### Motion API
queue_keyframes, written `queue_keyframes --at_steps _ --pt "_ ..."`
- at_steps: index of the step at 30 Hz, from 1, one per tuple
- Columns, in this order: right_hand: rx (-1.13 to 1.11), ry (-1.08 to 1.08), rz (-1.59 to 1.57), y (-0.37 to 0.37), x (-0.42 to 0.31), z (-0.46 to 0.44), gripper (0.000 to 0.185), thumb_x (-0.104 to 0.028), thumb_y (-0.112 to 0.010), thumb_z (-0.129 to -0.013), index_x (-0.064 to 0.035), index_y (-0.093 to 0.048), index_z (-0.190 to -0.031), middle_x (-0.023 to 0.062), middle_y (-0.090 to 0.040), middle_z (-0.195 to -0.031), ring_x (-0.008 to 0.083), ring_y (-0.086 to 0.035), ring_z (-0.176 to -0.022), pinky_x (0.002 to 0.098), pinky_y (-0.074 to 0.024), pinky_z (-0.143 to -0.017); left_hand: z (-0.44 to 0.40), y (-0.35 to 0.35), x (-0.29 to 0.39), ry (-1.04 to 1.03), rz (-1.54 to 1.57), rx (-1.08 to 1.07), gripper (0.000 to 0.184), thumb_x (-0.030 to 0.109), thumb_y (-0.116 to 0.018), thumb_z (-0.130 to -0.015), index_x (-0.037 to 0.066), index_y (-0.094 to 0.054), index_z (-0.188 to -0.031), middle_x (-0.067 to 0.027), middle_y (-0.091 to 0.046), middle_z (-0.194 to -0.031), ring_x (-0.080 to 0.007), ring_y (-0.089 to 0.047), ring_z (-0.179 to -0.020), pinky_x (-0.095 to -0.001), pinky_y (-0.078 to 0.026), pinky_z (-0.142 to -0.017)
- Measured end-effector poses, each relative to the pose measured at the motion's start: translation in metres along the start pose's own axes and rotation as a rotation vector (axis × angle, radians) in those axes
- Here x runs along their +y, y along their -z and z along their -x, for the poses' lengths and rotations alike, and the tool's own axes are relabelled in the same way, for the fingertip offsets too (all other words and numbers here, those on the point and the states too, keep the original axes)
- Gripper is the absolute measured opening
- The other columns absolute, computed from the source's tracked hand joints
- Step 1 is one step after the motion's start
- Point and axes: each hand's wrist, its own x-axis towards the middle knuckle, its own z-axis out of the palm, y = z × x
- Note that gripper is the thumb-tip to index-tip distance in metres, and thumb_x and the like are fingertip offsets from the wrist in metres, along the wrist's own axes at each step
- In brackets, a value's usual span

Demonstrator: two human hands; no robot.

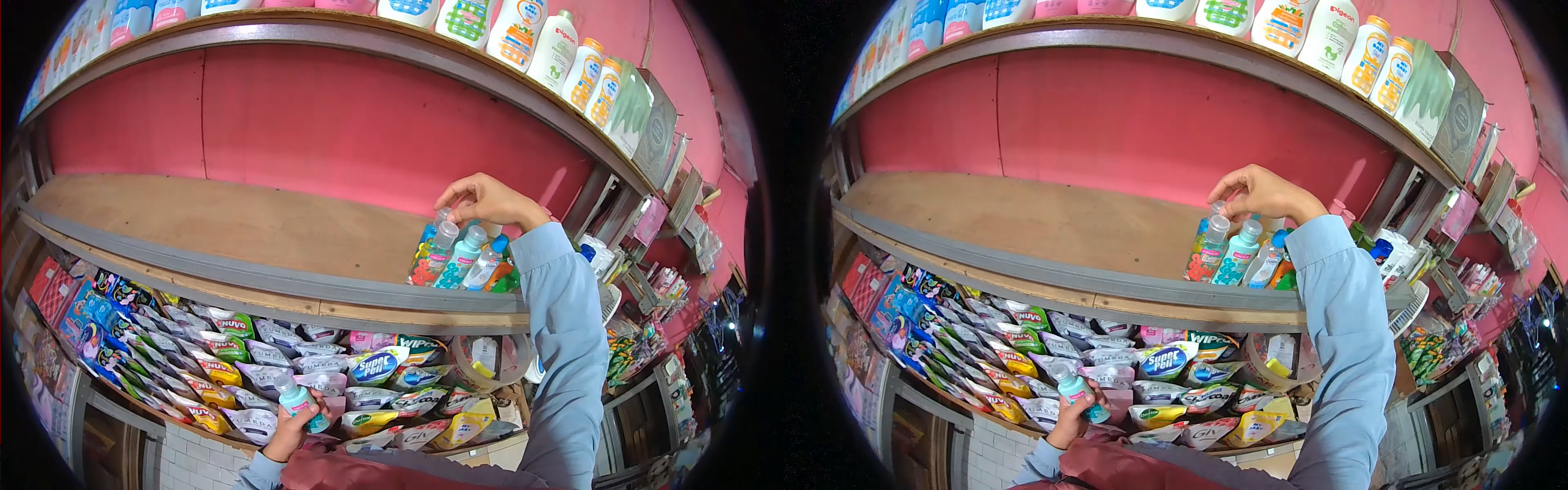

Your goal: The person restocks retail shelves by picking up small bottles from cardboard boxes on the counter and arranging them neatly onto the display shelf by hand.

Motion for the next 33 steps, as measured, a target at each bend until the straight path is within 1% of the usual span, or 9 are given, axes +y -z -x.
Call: queue_keyframes --at_steps 12,15,18,25,27,28,29,31,33 --pt "-0.009 0.01 -0.067 0.0 0.005 0.003 0.027 -0.008 -0.068 -0.082 -0.0003 -0.063 -0.108 0.0095 -0.067 -0.092 0.0147 -0.065 -0.083 0.0275 -0.0548 -0.071 0.001 -0.007 -0.005 -0.014 -0.001 -0.051 0.026 0.011 -0.061 -0.084 -0.002 -0.054 -0.105 -0.0097 -0.061 -0.08 -0.0209 -0.062 -0.076 -0.0359 -0.051 -0.075" --pt "-0.054 0.0 -0.039 0.002 0.003 0.004 0.027 -0.009 -0.064 -0.086 0.0002 -0.062 -0.111 0.0097 -0.065 -0.1 0.0159 -0.064 -0.088 0.0297 -0.0552 -0.079 0.002 -0.007 -0.008 -0.022 0.006 -0.053 0.026 0.011 -0.061 -0.084 -0.002 -0.054 -0.105 -0.0097 -0.061 -0.08 -0.0207 -0.062 -0.076 -0.0355 -0.05 -0.075" --pt "-0.057 -0.032 -0.052 0.001 -0.002 0.006 0.028 -0.01 -0.064 -0.086 -0.0004 -0.061 -0.112 0.0094 -0.065 -0.101 0.0159 -0.063 -0.089 0.0295 -0.0553 -0.078 0.004 -0.008 -0.009 -0.02 0.003 -0.049 0.026 0.011 -0.061 -0.084 -0.002 -0.054 -0.105 -0.0098 -0.061 -0.08 -0.0204 -0.062 -0.076 -0.0351 -0.05 -0.075" --pt "0.105 0.104 0.01 0.002 -0.001 0.013 0.027 -0.012 -0.063 -0.086 -0.0033 -0.062 -0.112 0.0091 -0.065 -0.1 0.0139 -0.064 -0.084 0.0274 -0.0544 -0.073 0.004 -0.015 -0.004 -0.002 -0.031 -0.077 0.029 0.013 -0.063 -0.084 -0.001 -0.052 -0.107 -0.0091 -0.059 -0.084 -0.02 -0.061 -0.077 -0.0343 -0.05 -0.073" --pt "0.227 0.206 0.14 0.005 -0.015 0.024 0.027 -0.014 -0.062 -0.088 -0.0044 -0.062 -0.113 0.0084 -0.065 -0.102 0.0126 -0.063 -0.083 0.027 -0.0534 -0.073 0.001 -0.027 0.009 0.01 -0.056 -0.144 0.033 0.014 -0.063 -0.084 0.0 -0.05 -0.111 -0.0093 -0.059 -0.087 -0.0201 -0.061 -0.079 -0.0344 -0.049 -0.074" --pt "0.277 0.163 0.073 0.002 -0.027 0.034 0.028 -0.018 -0.062 -0.088 -0.0052 -0.062 -0.113 0.0077 -0.064 -0.104 0.0109 -0.062 -0.083 0.0266 -0.0514 -0.073 -0.004 -0.036 0.018 0.017 -0.067 -0.175 0.035 0.014 -0.063 -0.084 0.001 -0.049 -0.113 -0.0095 -0.059 -0.088 -0.0202 -0.06 -0.08 -0.0345 -0.049 -0.075" --pt "0.26 0.204 0.004 -0.005 -0.044 0.044 0.028 -0.016 -0.063 -0.088 -0.0044 -0.062 -0.113 0.0071 -0.064 -0.104 0.0108 -0.061 -0.085 0.0267 -0.0513 -0.074 -0.011 -0.042 0.027 0.025 -0.091 -0.279 0.046 0.017 -0.062 -0.086 0.003 -0.04 -0.123 -0.0104 -0.058 -0.09 -0.0202 -0.059 -0.082 -0.035 -0.048 -0.075" --pt "0.22 0.285 -0.132 -0.028 -0.072 0.065 0.029 -0.013 -0.064 -0.087 -0.0028 -0.061 -0.114 0.0061 -0.065 -0.104 0.0105 -0.061 -0.089 0.027 -0.0511 -0.077 -0.029 -0.06 0.044 0.045 -0.089 -0.485 0.051 0.021 -0.059 -0.088 0.006 -0.032 -0.129 -0.0114 -0.058 -0.089 -0.0202 -0.059 -0.082 -0.035 -0.047 -0.076" --pt "0.099 0.453 -0.127 -0.059 -0.084 0.076 0.031 -0.02 -0.066 -0.086 -0.0059 -0.063 -0.113 0.007 -0.067 -0.099 0.0096 -0.061 -0.086 0.0253 -0.0505 -0.071 -0.04 -0.095 0.07 0.064 -0.165 -0.587 0.051 0.023 -0.056 -0.091 0.008 -0.028 -0.13 -0.0123 -0.057 -0.089 -0.0198 -0.059 -0.08 -0.0338 -0.047 -0.075"
